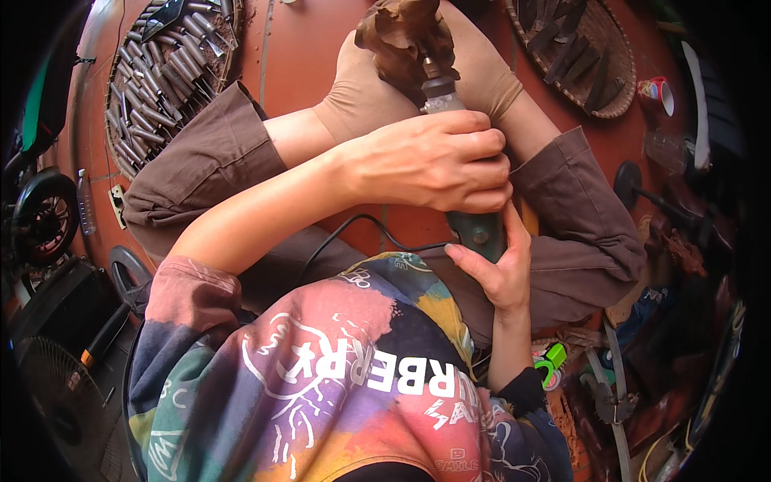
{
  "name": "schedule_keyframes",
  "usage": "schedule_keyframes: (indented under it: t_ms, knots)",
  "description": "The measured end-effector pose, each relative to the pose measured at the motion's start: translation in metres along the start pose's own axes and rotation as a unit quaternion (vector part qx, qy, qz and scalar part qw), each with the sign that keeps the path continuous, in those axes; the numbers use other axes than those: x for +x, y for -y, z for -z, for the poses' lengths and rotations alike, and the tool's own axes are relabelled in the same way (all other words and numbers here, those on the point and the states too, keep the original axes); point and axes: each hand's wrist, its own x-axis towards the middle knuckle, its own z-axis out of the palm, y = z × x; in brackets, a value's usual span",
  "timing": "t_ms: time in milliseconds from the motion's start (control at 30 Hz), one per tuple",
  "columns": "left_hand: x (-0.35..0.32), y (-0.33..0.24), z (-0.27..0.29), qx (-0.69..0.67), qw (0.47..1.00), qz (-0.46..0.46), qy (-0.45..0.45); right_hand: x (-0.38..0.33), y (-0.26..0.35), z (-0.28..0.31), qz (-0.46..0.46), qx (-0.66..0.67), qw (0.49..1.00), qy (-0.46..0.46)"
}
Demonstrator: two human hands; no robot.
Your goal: The person uses a rotary tool to carve a piece of wood held between their feet. They rotate the wood and adjust the tool to shape different areas of the object.
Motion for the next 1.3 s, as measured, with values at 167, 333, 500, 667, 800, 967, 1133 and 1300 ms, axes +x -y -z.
schedule_keyframes:
  t_ms: [167, 333, 500, 667, 800, 967, 1133, 1300]
  knots:
    - [-0.001, 0.001, 0.001, -0.025, 0.999, -0.022, 0.02, -0.005, -0.003, -0.012, 0.014, 0.026, 0.999, -0.03]
    - [-0.007, 0.001, 0.004, -0.022, 0.999, -0.025, 0.03, -0.005, -0.012, -0.016, -0.004, 0.029, 0.999, -0.012]
    - [-0.005, 0.004, 0.004, -0.024, 0.999, -0.037, 0.028, -0.007, -0.014, -0.018, -0.009, 0.037, 0.999, -0.02]
    - [-0.01, 0.003, 0.007, -0.029, 0.998, -0.036, 0.042, -0.006, -0.02, -0.02, 0.003, -0.005, 1.0, -0.016]
    - [-0.008, 0.004, 0.006, -0.031, 0.998, -0.044, 0.04, -0.008, -0.016, -0.021, -0.018, 0.049, 0.998, -0.016]
    - [-0.012, 0.002, 0.005, -0.035, 0.997, -0.043, 0.054, -0.009, -0.025, -0.023, 0.007, 0.01, 1.0, -0.02]
    - [-0.009, 0.003, 0.004, -0.032, 0.998, -0.047, 0.041, -0.01, -0.024, -0.023, -0.018, 0.054, 0.998, -0.023]
    - [-0.009, 0.0, 0.009, -0.033, 0.997, -0.046, 0.043, -0.012, -0.017, -0.02, -0.034, 0.046, 0.998, -0.007]
